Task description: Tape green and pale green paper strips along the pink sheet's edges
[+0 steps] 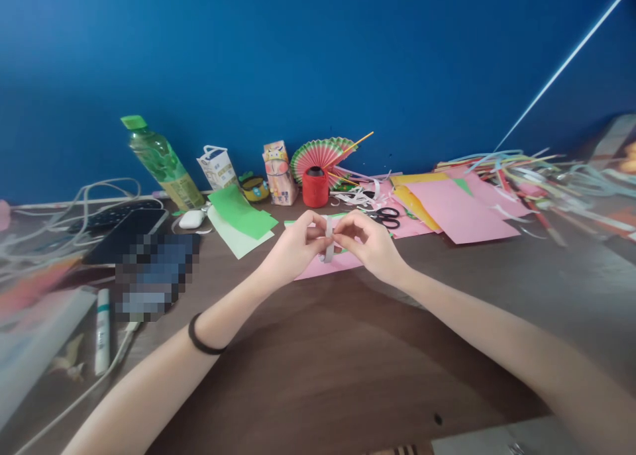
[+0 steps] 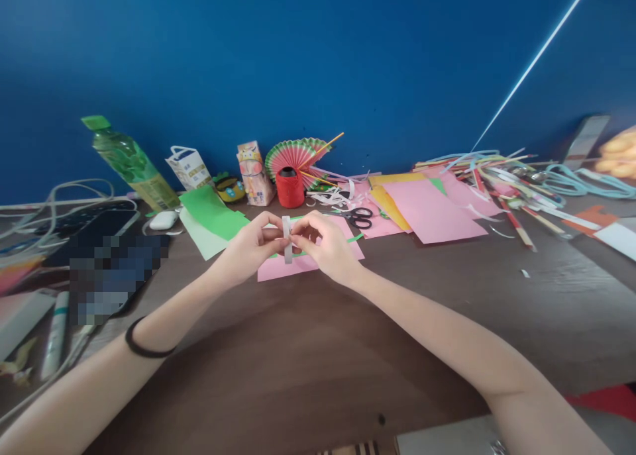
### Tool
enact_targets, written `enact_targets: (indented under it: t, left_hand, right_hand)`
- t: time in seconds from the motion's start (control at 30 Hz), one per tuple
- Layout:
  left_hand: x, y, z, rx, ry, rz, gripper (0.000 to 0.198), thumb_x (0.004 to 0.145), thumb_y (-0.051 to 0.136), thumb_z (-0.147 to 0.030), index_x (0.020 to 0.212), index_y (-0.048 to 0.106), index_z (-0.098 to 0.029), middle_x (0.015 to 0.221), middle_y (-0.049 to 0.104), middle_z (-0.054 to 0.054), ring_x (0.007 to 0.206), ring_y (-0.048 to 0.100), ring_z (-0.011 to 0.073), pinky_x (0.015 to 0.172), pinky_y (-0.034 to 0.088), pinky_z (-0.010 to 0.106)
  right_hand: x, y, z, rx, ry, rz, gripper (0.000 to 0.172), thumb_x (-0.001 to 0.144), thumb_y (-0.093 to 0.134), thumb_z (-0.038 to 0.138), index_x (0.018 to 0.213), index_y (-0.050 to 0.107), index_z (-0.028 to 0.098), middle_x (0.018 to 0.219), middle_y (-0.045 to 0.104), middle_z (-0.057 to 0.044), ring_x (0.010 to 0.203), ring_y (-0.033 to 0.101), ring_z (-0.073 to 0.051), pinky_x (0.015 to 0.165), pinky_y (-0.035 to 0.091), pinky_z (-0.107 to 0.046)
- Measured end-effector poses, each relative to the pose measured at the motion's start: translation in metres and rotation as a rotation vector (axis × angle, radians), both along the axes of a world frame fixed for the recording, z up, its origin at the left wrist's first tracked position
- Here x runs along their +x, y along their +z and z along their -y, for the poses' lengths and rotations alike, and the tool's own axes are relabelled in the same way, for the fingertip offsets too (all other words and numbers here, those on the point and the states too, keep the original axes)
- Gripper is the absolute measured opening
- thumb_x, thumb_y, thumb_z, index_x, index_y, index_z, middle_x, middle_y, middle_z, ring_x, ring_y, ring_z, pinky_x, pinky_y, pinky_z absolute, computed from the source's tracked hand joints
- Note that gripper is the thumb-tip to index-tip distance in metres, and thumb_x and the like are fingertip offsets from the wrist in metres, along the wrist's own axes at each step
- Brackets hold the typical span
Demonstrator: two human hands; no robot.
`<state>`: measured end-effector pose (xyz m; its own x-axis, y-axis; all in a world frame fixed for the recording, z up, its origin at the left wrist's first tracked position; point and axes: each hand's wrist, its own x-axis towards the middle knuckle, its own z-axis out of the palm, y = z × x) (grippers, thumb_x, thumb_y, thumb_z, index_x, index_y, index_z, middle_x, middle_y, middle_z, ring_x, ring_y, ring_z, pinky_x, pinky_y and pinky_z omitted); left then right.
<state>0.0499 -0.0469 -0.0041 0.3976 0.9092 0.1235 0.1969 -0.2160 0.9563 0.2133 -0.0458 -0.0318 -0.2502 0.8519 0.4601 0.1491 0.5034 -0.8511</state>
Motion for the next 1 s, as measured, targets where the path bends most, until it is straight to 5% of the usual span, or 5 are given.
enact_targets:
  t: [0.37,0.77,1.0]
  left_hand:
    - [0.0005,-0.0009,0.0081,0.092,0.047,-0.035,0.009,0.082,0.050,-0.024,0.078,0.045,-0.018,0.060,0.061,-0.001,0.060,0.062,0.0132,0.062,0.049,0.028]
    - [0.0066,0.0058,0.0097,-0.200,0.096,0.163,0.013,0.077,0.056,-0.017,0.070,0.045,-0.015,0.054,0.061,-0.001,0.053,0.062,0.0130,0.058,0.052,0.028]
    - [0.0027,0.0072,0.0046,-0.195,0.128,0.179,0.015,0.076,0.059,-0.021,0.071,0.046,-0.016,0.058,0.064,-0.002,0.054,0.063,0.0125,0.057,0.052,0.025]
  right_hand:
    - [-0.0029,0.0025,0.0079,0.272,-0.157,0.188,0.008,0.078,0.053,0.013,0.074,0.051,0.020,0.074,0.056,0.000,0.067,0.053,-0.012,0.059,0.044,-0.027]
    - [-0.0024,-0.0018,0.0088,0.504,-0.184,0.298,0.009,0.083,0.049,0.016,0.078,0.046,0.022,0.074,0.055,-0.001,0.071,0.051,-0.014,0.063,0.044,-0.029]
    - [-0.0032,-0.0014,0.0098,0.517,-0.136,0.305,0.008,0.085,0.048,0.017,0.079,0.048,0.022,0.079,0.057,-0.002,0.073,0.054,-0.015,0.064,0.045,-0.030]
